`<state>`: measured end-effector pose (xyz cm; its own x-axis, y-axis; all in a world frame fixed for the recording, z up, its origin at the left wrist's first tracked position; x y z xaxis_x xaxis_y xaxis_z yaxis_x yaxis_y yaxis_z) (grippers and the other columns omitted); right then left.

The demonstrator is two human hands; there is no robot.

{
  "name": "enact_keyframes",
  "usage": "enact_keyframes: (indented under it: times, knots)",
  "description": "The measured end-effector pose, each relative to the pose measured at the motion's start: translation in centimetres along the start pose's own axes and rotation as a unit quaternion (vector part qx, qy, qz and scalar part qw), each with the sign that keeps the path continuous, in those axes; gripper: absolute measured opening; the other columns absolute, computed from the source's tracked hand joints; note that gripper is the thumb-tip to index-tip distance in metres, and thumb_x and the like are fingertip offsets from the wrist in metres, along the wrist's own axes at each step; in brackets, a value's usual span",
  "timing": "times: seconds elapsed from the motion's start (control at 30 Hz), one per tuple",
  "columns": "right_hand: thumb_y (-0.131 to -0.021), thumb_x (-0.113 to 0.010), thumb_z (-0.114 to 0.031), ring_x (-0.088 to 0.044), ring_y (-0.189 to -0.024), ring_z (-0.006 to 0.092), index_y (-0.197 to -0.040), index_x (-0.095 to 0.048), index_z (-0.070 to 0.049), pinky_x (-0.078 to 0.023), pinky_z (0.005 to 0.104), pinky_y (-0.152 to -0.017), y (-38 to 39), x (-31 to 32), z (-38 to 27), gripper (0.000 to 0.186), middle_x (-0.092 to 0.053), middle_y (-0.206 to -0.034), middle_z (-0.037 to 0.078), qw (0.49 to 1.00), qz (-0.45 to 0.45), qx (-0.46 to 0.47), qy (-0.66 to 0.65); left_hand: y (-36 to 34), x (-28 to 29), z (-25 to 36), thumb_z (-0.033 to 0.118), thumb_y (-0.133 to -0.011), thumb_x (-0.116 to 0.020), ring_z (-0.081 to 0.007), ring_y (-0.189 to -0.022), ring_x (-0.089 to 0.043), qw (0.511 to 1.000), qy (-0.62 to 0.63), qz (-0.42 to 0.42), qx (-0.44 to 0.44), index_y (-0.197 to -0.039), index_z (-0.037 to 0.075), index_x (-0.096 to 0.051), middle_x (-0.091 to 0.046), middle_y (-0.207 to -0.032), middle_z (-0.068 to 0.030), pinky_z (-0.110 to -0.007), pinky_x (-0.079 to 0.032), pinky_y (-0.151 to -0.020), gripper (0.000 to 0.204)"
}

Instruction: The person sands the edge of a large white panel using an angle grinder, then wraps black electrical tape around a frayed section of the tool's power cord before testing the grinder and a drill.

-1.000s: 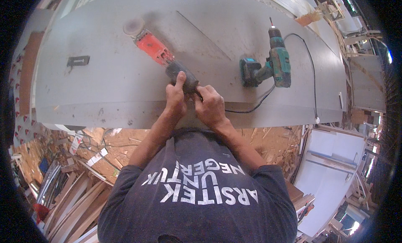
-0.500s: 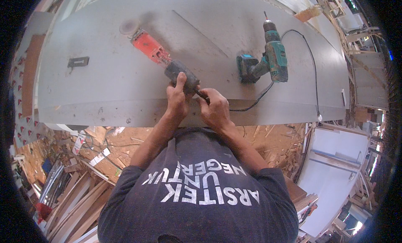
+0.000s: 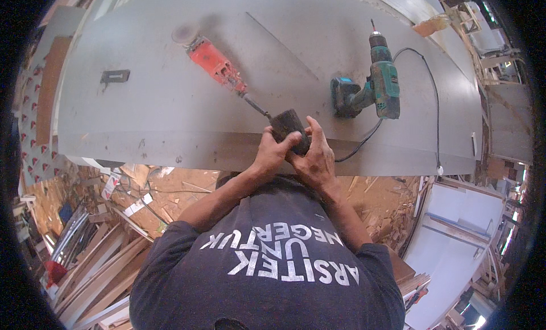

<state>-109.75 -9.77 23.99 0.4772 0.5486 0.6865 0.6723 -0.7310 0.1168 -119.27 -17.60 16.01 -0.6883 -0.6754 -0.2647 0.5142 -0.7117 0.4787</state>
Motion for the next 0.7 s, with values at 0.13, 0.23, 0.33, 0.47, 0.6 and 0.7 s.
enact_keyframes:
  times: [0.13, 0.23, 0.33, 0.47, 0.6, 0.7]
  knots:
    - [-0.074, -0.079, -0.029, -0.064, -0.103, 0.0384, -0.127, -0.052, -0.005, -0.051, 0.0454, -0.086, -0.2, 1.0, 1.0, 0.065, -0.063, -0.115, 0.020, 0.997, -0.010, 0.037, 0.072, -0.8, 0.2, -1.9, 0.035, -0.090, -0.070, -0.0194, -0.100, -0.061, 0.993, 0.080, -0.051, 0.073, -0.118, -0.003, -0.050, -0.061, -0.106, -0.0100, -0.032, -0.053, -0.084, 0.051]
    - [-0.071, -0.077, -0.023, -0.064, -0.104, 0.0357, -0.124, -0.054, -0.005, -0.050, 0.0426, -0.089, 0.2, 2.4, 2.6, 0.061, -0.064, -0.112, 0.019, 0.996, -0.031, 0.003, 0.088, -2.5, 2.2, -0.7, 0.033, -0.096, -0.065, -0.0193, -0.092, -0.064, 0.977, 0.204, 0.011, 0.066, -0.115, 0.001, -0.053, -0.061, -0.109, -0.0095, -0.032, -0.056, -0.076, 0.040]
    - [-0.071, -0.077, -0.020, -0.063, -0.102, 0.0366, -0.123, -0.054, -0.005, -0.050, 0.0428, -0.087, 1.1, 3.0, 3.6, 0.059, -0.063, -0.111, 0.018, 0.994, -0.040, 0.018, 0.102, -4.8, 5.1, 1.0, 0.030, -0.099, -0.060, -0.0188, -0.085, -0.066, 0.970, 0.219, 0.104, 0.022, -0.113, 0.003, -0.055, -0.063, -0.107, -0.0094, -0.033, -0.058, -0.073, 0.031]
    - [-0.069, -0.075, -0.014, -0.062, -0.103, 0.0378, -0.121, -0.053, -0.006, -0.050, 0.0440, -0.087, 1.4, 2.4, 4.5, 0.056, -0.061, -0.111, 0.017, 0.994, 0.001, 0.032, 0.103, -4.8, 6.3, 1.4, 0.027, -0.101, -0.056, -0.0191, -0.080, -0.068, 0.979, 0.170, 0.113, 0.013, -0.113, 0.003, -0.056, -0.066, -0.103, -0.0093, -0.033, -0.058, -0.073, 0.026]
    - [-0.068, -0.074, -0.011, -0.060, -0.104, 0.0386, -0.122, -0.052, -0.007, -0.050, 0.0447, -0.088, 1.3, 2.0, 4.7, 0.057, -0.059, -0.113, 0.017, 0.993, 0.030, 0.033, 0.106, -4.2, 5.8, 1.0, 0.023, -0.102, -0.055, -0.0210, -0.090, -0.069, 0.976, 0.200, 0.085, 0.009, -0.118, 0.002, -0.057, -0.066, -0.110, -0.0116, -0.034, -0.058, -0.078, 0.027]
    - [-0.069, -0.074, -0.010, -0.060, -0.106, 0.0389, -0.122, -0.051, -0.007, -0.050, 0.0453, -0.088, 1.2, 1.9, 4.1, 0.058, -0.058, -0.115, 0.017, 0.992, 0.043, 0.031, 0.118, -3.7, 5.7, 0.2, 0.021, -0.102, -0.055, -0.0221, -0.094, -0.068, 0.976, 0.206, 0.063, 0.010, -0.120, 0.001, -0.058, -0.066, -0.112, -0.0123, -0.034, -0.057, -0.082, 0.027]
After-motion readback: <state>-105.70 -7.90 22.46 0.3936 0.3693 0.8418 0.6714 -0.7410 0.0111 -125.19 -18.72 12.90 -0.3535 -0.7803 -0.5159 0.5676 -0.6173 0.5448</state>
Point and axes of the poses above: each hand's wrist, its own y-axis away from the middle knuckle, its own x-axis out of the back of the hand, z = x × y, the point moved 6 cm from there along -y, towards the middle knuckle
